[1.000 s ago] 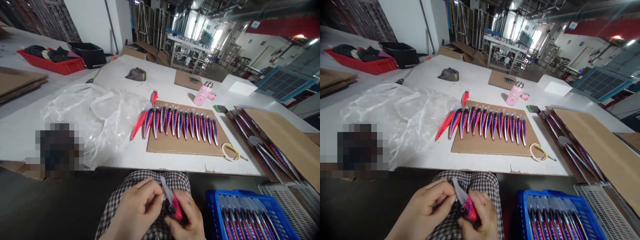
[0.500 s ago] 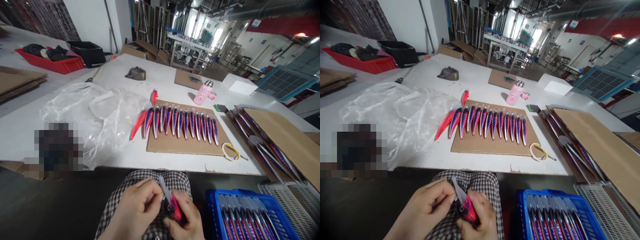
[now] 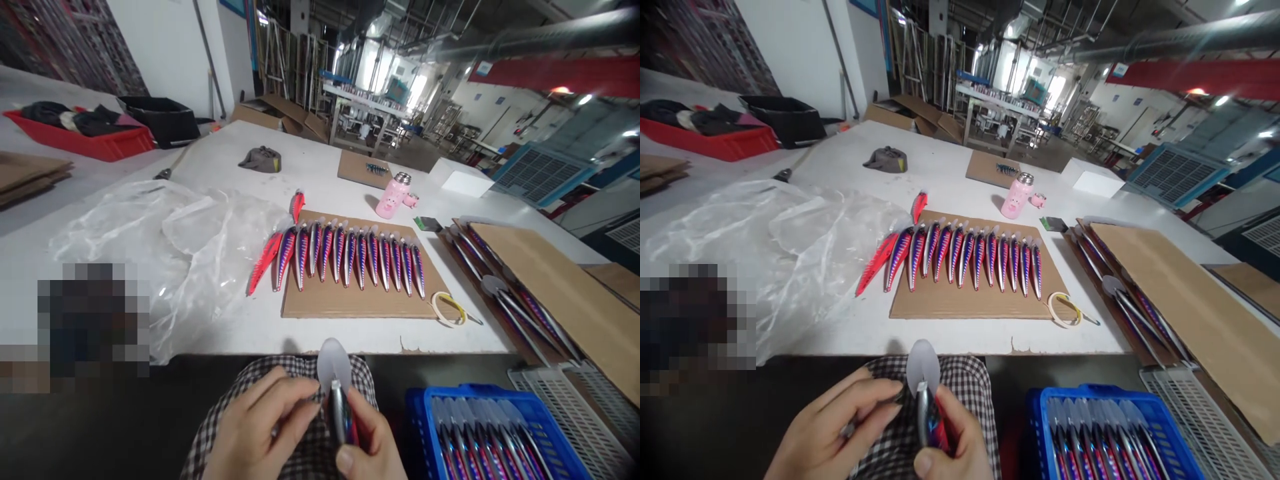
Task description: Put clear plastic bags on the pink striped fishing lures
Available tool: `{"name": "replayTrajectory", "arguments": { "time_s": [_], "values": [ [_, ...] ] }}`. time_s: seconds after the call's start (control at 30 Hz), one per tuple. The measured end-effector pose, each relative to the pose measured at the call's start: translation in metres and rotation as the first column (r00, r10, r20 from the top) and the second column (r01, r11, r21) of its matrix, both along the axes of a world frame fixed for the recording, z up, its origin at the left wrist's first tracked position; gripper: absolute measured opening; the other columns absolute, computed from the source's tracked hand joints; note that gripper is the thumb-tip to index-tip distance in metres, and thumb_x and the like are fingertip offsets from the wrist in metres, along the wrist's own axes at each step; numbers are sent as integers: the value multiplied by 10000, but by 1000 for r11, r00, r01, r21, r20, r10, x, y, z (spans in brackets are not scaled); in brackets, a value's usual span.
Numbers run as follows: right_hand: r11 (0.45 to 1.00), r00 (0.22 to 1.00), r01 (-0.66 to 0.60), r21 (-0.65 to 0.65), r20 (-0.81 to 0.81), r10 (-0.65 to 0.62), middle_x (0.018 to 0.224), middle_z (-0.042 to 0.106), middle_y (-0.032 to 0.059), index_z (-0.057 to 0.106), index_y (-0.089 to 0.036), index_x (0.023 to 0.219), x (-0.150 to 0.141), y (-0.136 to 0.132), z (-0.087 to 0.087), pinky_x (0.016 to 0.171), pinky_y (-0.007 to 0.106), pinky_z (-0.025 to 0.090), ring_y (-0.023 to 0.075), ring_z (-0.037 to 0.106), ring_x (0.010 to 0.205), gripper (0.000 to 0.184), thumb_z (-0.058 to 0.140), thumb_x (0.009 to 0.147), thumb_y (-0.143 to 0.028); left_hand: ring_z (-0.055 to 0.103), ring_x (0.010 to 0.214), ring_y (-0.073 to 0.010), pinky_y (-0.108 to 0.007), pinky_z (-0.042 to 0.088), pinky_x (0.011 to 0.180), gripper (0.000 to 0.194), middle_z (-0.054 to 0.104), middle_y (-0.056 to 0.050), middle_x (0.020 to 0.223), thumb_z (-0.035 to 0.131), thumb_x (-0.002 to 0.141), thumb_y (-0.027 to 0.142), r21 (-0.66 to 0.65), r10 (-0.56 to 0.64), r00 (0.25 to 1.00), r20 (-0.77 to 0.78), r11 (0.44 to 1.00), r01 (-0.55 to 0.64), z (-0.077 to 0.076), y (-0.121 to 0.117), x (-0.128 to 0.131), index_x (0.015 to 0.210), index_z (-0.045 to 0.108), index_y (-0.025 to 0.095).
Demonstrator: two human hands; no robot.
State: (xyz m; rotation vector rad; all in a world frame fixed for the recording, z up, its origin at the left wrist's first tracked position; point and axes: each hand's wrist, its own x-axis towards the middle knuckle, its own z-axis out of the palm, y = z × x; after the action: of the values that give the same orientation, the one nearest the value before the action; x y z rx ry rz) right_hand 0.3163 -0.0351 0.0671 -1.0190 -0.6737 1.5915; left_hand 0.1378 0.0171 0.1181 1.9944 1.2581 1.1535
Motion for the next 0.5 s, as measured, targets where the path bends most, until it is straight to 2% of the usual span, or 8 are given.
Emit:
{"name": "replayTrajectory", "arguments": {
  "time_s": [0.1, 0.23, 0.37, 0.5],
  "values": [
    [993, 996, -90, 82, 24, 88, 1217, 714, 17, 680, -344, 1194, 1, 7, 4, 1032, 307, 454, 238, 636, 1169, 626, 887, 610, -433, 645, 627, -99, -129, 480, 510, 111, 629, 28, 747, 594, 901, 253, 52, 16, 999, -51, 999, -14, -4, -2, 4, 962, 683, 275],
    [981, 986, -161, 112, 59, 155, 1271, 681, 36, 669, -328, 1218, 5, 12, 0, 1082, 361, 405, 270, 595, 1224, 640, 874, 623, -444, 642, 607, -97, -136, 486, 525, 131, 621, 28, 707, 557, 921, 247, 61, 15, 995, -95, 998, -9, -7, 0, 7, 898, 685, 260],
    [990, 992, -120, 68, 48, 117, 1259, 688, 44, 681, -321, 1200, 7, 8, -9, 1113, 398, 364, 284, 595, 1224, 656, 891, 592, -445, 619, 569, -84, -139, 479, 547, 133, 612, 46, 676, 559, 909, 233, 20, 50, 996, -75, 999, -49, -7, 5, 7, 821, 658, 238],
    [1000, 998, -16, 20, 64, 15, 1262, 685, 35, 689, -337, 1177, 5, 3, -19, 1114, 420, 367, 291, 586, 1236, 653, 907, 568, -427, 596, 545, -77, -133, 477, 556, 141, 604, 69, 655, 558, 902, 238, -43, 78, 997, 12, 996, -77, -10, 11, 7, 799, 654, 250]
  ]
}}
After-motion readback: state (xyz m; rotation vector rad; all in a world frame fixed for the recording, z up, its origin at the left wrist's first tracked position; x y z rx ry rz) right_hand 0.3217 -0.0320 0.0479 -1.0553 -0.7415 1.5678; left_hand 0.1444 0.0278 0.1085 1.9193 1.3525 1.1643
